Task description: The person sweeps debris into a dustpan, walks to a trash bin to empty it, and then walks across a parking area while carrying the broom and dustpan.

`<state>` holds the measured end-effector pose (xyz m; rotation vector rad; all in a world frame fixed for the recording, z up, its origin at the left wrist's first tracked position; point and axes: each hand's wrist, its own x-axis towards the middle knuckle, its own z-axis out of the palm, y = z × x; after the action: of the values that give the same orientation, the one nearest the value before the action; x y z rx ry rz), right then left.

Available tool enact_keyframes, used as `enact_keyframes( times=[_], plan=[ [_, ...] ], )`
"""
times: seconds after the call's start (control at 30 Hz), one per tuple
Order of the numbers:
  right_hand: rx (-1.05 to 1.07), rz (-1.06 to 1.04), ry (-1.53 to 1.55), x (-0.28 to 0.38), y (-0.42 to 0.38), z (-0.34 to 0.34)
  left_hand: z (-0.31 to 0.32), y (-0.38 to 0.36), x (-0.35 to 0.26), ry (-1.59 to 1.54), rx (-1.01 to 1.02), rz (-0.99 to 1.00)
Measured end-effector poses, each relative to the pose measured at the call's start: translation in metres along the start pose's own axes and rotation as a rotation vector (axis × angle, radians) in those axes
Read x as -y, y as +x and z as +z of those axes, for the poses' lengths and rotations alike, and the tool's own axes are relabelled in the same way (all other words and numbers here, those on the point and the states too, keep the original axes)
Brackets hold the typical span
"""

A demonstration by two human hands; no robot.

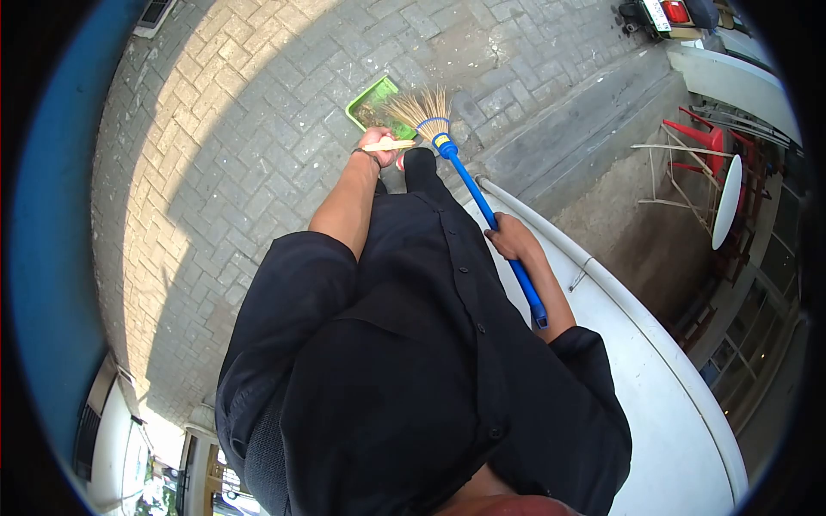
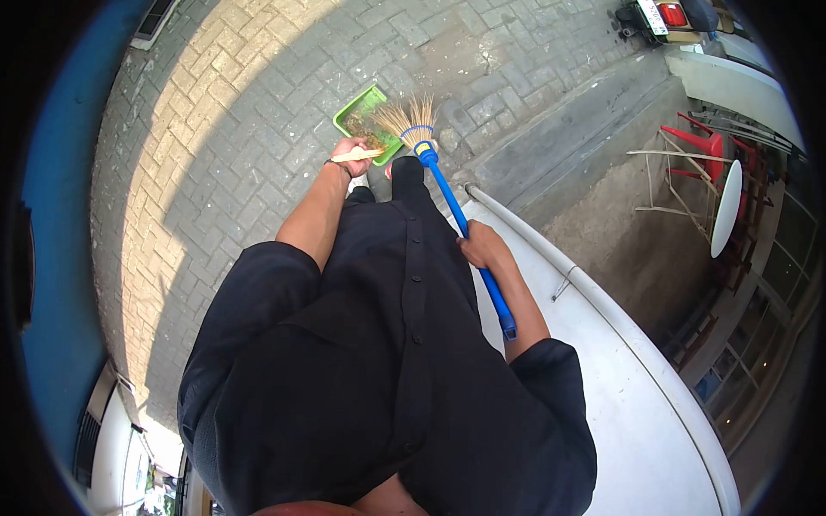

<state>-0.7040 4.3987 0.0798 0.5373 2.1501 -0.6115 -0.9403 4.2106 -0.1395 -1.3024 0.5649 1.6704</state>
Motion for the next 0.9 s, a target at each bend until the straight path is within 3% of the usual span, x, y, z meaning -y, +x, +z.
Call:
enact_keyframes(
  times=[0.1, 0.23, 0.3, 0.5, 0.67, 0.77, 0.8, 0.9],
  plan=[
    [0.148, 0.239, 0.289, 0.026, -0.029, -0.037, -0.016, -0.002, -0.004, 0.000, 0.064, 0.000],
    [0.012, 0.295, 0.499, 0.016, -0.036, -0.030, -0.029, -0.031, -0.009, -0.141, 0.177, 0.024],
    [-0.044, 0.323, 0.570, 0.011, -0.032, -0.027, -0.034, -0.035, -0.025, -0.279, 0.243, -0.124],
    [-0.192, 0.400, 0.627, 0.006, -0.011, -0.029, -0.020, -0.074, -0.056, -0.355, 0.518, -0.073],
    [-0.252, 0.421, 0.702, 0.000, 0.006, -0.037, 0.004, -0.095, -0.092, -0.303, 0.493, -0.017],
    [-0.252, 0.432, 0.925, -0.002, 0.023, -0.049, 0.034, -0.107, -0.117, -0.316, 0.542, -0.067],
    [-0.205, 0.425, 1.100, -0.006, 0.033, -0.055, 0.046, -0.106, -0.127, -0.301, 0.547, -0.045],
    [0.132, 0.266, 2.109, -0.017, 0.064, -0.088, 0.089, -0.099, -0.164, -0.257, 0.541, 0.002]
  ],
)
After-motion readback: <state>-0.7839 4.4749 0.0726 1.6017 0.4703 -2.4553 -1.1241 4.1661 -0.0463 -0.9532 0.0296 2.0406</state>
